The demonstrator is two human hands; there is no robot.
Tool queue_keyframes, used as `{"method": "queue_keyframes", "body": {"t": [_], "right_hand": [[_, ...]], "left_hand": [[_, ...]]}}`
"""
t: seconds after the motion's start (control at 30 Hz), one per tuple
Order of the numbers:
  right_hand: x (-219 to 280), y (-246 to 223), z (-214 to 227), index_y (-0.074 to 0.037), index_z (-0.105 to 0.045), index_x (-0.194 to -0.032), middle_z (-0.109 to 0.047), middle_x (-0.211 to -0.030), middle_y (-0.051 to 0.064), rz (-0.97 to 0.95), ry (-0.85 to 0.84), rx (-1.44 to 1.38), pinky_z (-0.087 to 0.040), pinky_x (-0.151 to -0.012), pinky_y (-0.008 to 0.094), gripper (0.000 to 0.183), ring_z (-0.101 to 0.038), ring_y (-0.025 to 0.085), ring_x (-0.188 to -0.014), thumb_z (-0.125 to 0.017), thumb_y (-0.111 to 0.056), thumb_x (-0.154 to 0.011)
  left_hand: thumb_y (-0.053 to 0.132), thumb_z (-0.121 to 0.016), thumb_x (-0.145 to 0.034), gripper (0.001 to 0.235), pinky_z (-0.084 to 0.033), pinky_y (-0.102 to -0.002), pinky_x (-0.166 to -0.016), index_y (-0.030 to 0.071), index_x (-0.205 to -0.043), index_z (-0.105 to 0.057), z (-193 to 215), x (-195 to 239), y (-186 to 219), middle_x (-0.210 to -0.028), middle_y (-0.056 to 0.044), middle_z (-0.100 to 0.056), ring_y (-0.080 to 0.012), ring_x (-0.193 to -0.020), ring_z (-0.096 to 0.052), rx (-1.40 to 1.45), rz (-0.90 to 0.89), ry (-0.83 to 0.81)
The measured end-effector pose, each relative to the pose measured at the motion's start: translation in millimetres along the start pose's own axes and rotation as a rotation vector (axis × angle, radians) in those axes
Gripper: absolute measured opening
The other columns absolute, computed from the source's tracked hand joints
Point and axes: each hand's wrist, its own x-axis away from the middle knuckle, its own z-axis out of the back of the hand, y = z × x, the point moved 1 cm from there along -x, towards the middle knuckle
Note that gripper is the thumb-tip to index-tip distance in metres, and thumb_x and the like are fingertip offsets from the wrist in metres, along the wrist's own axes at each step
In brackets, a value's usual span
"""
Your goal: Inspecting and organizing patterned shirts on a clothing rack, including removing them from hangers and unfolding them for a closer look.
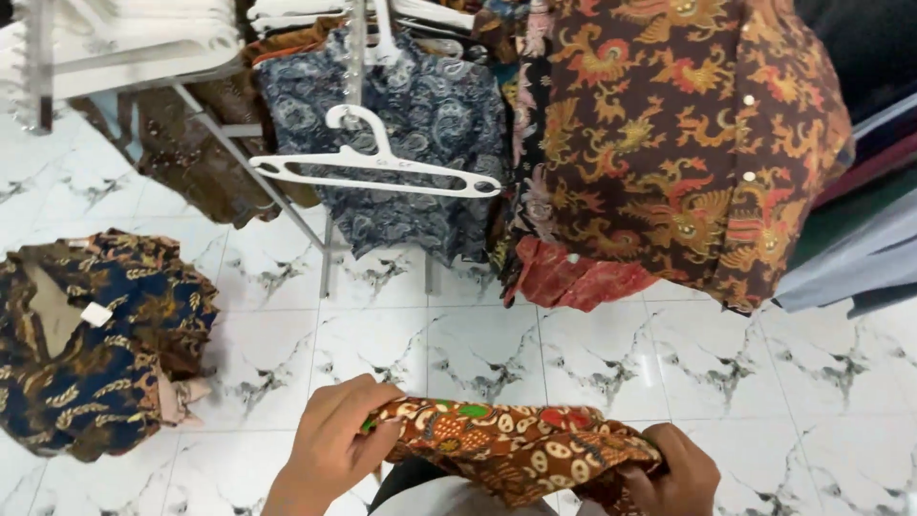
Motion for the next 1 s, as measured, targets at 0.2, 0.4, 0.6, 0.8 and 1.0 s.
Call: {"method": "queue_keyframes", "body": {"t": [0.2, 0.4, 0.6, 0.8, 1.0], "right_hand": [[-20.4, 40.5, -23.5, -0.008, -0.053, -0.072, -0.047, -0.053, 0.004, -0.181, -0.478, -0.436, -0.028, -0.046, 0.032, 0.086, -0.041, 0.014, -0.049, -0.042, -0.092, -0.059], [-65.3, -114.5, 2.4, -0.033, -0.053, -0.15, -0.038, -0.159, -0.007, -0.676, -1.419, -0.258, -0.044, -0.11, 0.043, 0.09, -0.05, 0.02, -0.144, -0.093, -0.04, -0.07], [-59.5, -116.7, -68.7, -0.014, -0.062, -0.07, -0.071, -0.062, 0.003, -0.04, -0.767, 0.049, -0.041, -0.059, 0.031, 0.017, -0.061, 0.018, -0.06, -0.063, 0.002, -0.072], [-53.1, -152.3, -120.3, -0.01, -0.042, -0.062, -0.033, -0.05, 0.0, 0.175, -0.387, -0.291, -0.022, -0.049, 0.03, 0.035, -0.026, 0.012, -0.05, -0.063, -0.002, -0.09], [-62.8, -157.0, -160.4, -0.015, -0.041, -0.059, -0.03, -0.052, -0.002, -0.216, -0.682, -0.177, -0.021, -0.049, 0.028, 0.061, -0.025, 0.011, -0.044, -0.093, -0.04, -0.078]], "left_hand": [[0.054, -0.081, -0.079, 0.048, -0.037, -0.022, -0.04, 0.013, -0.097, -0.064, 27.0, 4.0, -39.4, -0.07, 0.003, -0.062, -0.0087, -0.048, -0.046, -0.135, -0.118, -0.108], [0.011, -0.084, -0.079, 0.013, -0.043, -0.032, -0.053, 0.017, -0.091, -0.081, 96.6, 27.2, -97.0, -0.078, 0.001, -0.071, -0.0168, -0.052, -0.057, 0.036, 0.331, -0.356], [-0.008, -0.06, -0.084, 0.042, -0.051, -0.039, -0.057, 0.019, -0.113, -0.073, 126.9, 57.3, -128.6, -0.114, -0.001, -0.07, -0.0239, -0.087, -0.069, -0.087, 0.351, -0.329], [-0.012, -0.039, -0.092, 0.068, -0.05, -0.04, -0.069, 0.03, -0.143, -0.054, 150.9, 52.0, -129.0, -0.137, -0.001, -0.06, -0.0258, -0.102, -0.065, -0.114, 0.64, -0.577], [0.042, -0.059, -0.093, 0.045, -0.051, -0.042, -0.065, 0.018, -0.131, -0.059, 142.0, 78.9, -182.4, -0.108, 0.0, -0.06, -0.0217, -0.093, -0.06, -0.234, 0.564, -0.676]]}}
